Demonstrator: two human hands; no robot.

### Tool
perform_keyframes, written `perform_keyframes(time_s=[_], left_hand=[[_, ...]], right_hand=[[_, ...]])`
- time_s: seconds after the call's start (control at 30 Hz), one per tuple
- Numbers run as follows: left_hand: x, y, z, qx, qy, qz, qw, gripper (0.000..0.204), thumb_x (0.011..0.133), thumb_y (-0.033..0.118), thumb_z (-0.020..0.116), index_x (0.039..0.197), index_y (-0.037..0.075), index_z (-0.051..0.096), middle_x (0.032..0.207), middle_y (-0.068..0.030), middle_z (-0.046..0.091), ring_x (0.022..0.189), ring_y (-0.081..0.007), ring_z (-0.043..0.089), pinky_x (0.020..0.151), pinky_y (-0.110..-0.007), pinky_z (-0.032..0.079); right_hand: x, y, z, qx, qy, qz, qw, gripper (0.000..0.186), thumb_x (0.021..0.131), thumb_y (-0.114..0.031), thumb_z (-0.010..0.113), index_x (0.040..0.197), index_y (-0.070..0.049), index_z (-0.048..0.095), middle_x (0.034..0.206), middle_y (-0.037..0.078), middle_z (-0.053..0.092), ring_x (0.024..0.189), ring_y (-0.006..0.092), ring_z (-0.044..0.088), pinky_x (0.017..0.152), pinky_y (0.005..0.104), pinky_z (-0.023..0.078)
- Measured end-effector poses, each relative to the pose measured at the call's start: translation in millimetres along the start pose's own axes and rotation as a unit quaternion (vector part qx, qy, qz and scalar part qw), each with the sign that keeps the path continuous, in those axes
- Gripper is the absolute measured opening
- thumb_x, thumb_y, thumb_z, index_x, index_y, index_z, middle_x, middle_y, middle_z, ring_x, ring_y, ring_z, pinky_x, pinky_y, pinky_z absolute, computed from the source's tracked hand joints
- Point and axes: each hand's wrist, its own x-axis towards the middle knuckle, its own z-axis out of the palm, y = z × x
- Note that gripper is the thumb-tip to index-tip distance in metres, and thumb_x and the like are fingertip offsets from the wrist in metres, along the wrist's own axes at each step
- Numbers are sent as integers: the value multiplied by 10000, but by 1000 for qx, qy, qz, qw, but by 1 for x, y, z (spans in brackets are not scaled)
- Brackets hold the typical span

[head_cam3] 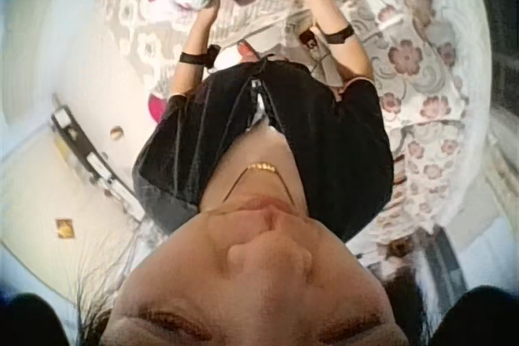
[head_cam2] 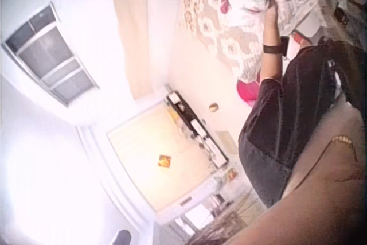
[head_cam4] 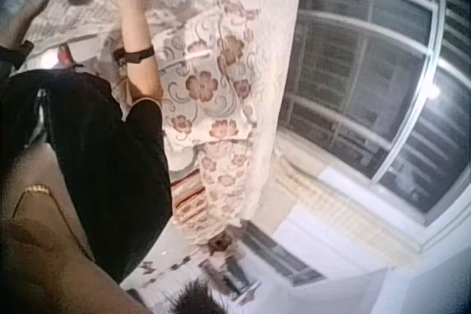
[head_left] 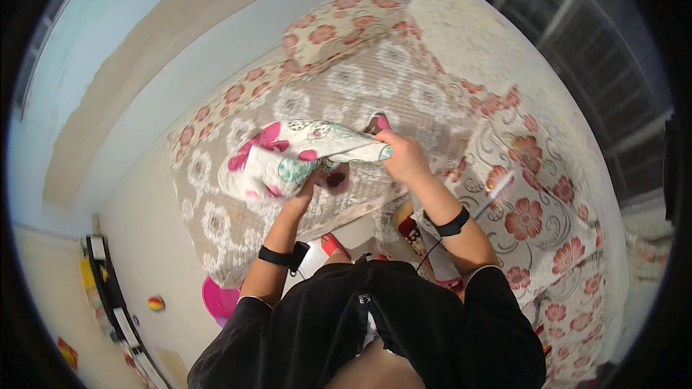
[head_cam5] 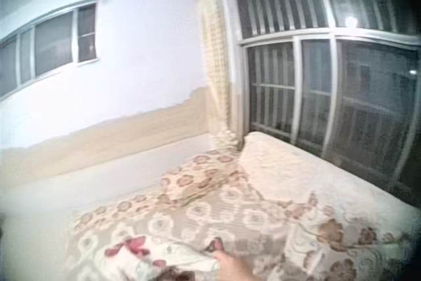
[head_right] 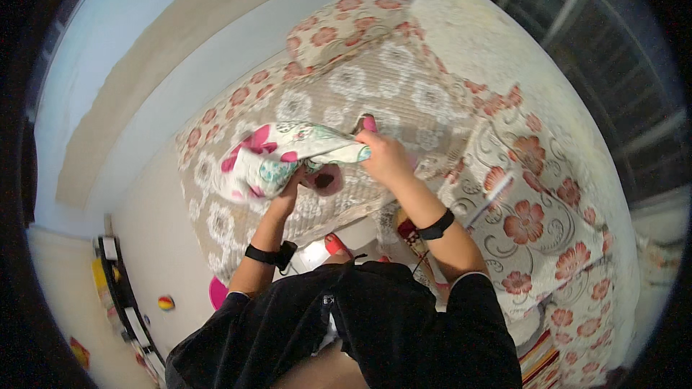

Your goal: The person arranges several pillows and a plush toy on a sofa, spreads out a quilted mat, and then places more pillows and a small rug on top before tidying items on a nearby table.

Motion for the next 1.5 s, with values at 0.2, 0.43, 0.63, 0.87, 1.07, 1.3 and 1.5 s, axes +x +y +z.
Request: perform_keyframes(time_s=[0.2,0.43,0.63,0.87,1.07,1.3,1.5], left_hand=[[-19,7,-118,-423,33,-115,898,430,926,336,476,1207,10,484,1124,-132,583,1039,-243,561,922,-383,439],[-11,2,-169,-580,-67,-118,803,598,930,523,308,1233,35,472,1189,-161,548,1066,-288,547,934,-429,437],[26,1,-163,-645,9,-191,740,460,943,415,374,1146,19,490,1093,-152,561,1002,-296,546,908,-443,435],[46,-173,-243,-580,290,-209,732,241,808,22,432,1034,-49,470,977,-163,559,903,-295,574,804,-448,495],[54,-207,-303,-554,339,-191,736,278,888,121,408,1140,5,433,1098,-153,561,985,-307,574,871,-445,481],[84,-29,-306,-470,235,-31,850,255,919,179,501,1107,7,508,1041,-109,609,920,-230,614,817,-368,515],[125,44,-289,-370,153,62,914,288,923,225,494,1099,-2,518,1033,-116,605,928,-225,610,819,-369,516]], right_hand=[[64,4,47,-94,-5,-45,995,393,738,-9,619,1118,-70,540,1121,144,566,969,313,562,812,387,457],[32,-98,159,124,-136,-10,983,755,732,-209,712,1354,-48,317,1360,189,368,1284,296,326,1063,410,265],[12,-74,257,27,-66,4,997,713,715,2,649,1331,-87,299,1171,213,514,1068,330,548,848,365,474],[42,-71,194,-126,-9,-45,991,292,694,61,557,951,-77,549,908,89,601,847,307,600,706,394,478],[39,-23,166,-248,62,-29,966,184,755,-2,561,916,-94,563,849,109,590,754,249,598,665,352,484],[43,-9,55,-207,140,45,967,269,704,-53,606,967,-61,551,758,105,593,674,214,594,624,329,479],[78,-18,-49,-192,80,55,977,334,642,-45,643,960,-46,540,780,118,589,709,226,585,666,322,473]])
